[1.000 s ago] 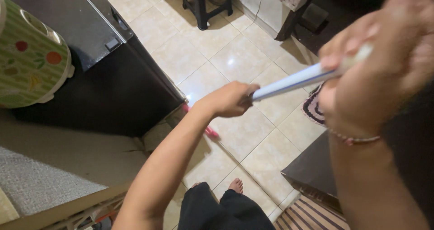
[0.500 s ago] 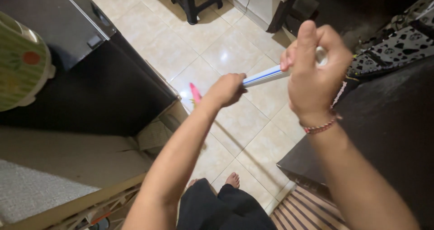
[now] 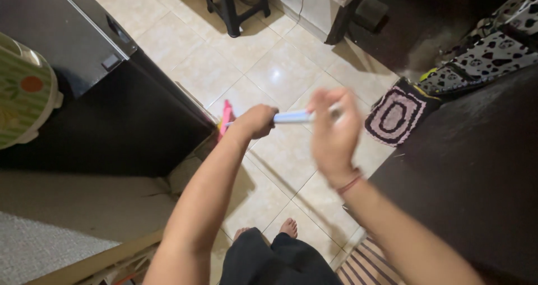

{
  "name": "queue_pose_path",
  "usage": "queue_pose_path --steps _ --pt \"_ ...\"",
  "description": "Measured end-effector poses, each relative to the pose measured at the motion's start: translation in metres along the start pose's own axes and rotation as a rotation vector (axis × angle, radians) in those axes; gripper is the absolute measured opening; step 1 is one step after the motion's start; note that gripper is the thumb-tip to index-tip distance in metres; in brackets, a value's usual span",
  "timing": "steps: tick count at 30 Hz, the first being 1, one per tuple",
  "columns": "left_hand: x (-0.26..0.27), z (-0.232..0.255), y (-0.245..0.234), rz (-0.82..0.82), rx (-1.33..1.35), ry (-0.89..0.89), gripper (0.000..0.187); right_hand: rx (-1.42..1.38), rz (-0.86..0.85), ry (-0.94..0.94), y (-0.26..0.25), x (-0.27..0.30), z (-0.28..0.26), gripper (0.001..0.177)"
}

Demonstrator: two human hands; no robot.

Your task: The person assembles a mop handle by fitting and screwing the pole sections together by hand.

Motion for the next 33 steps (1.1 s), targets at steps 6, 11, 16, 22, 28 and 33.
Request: queue_pose_path --steps 6,11,16,22,28,33 --pt "-0.001 0.023 -0.007 0.036 0.026 0.061 0.008 -0.172 -0.044 -0.035 -0.020 -0.010 -0.007 0.023" --pt "0.011 0.055 -0.044 0.123 0.083 0.179 0.009 -0.288 -0.068 -0.161 -0.023 -0.032 -0.034 0.026" --pt "0.000 0.028 -0.030 0.030 -0.028 0.078 0.009 -0.345 0.094 0.047 -0.022 -0.020 -0.010 0.022" --pt "0.001 0.003 0.017 -0.100 -0.071 0.030 0.011 -0.055 -0.073 0.047 -0.010 0.024 -0.009 0.018" --pt "-0.015 0.055 0.009 0.065 0.101 0.144 0.012 -0.203 -0.142 -0.084 -0.045 -0.013 -0.022 0.022" --pt "-0.022 0.076 -0.012 0.355 0.287 0.265 0.017 0.011 -0.314 -0.190 -0.035 -0.030 -0.034 0.025"
Point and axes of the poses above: each hand's wrist, its own x-axis away from the middle knuckle, its own y-axis out of the palm, z = x × y, the point moved 5 cm from there along -x, towards the middle knuckle, and after that the axes turned 7 degrees about -y, right-handed, at the moved point
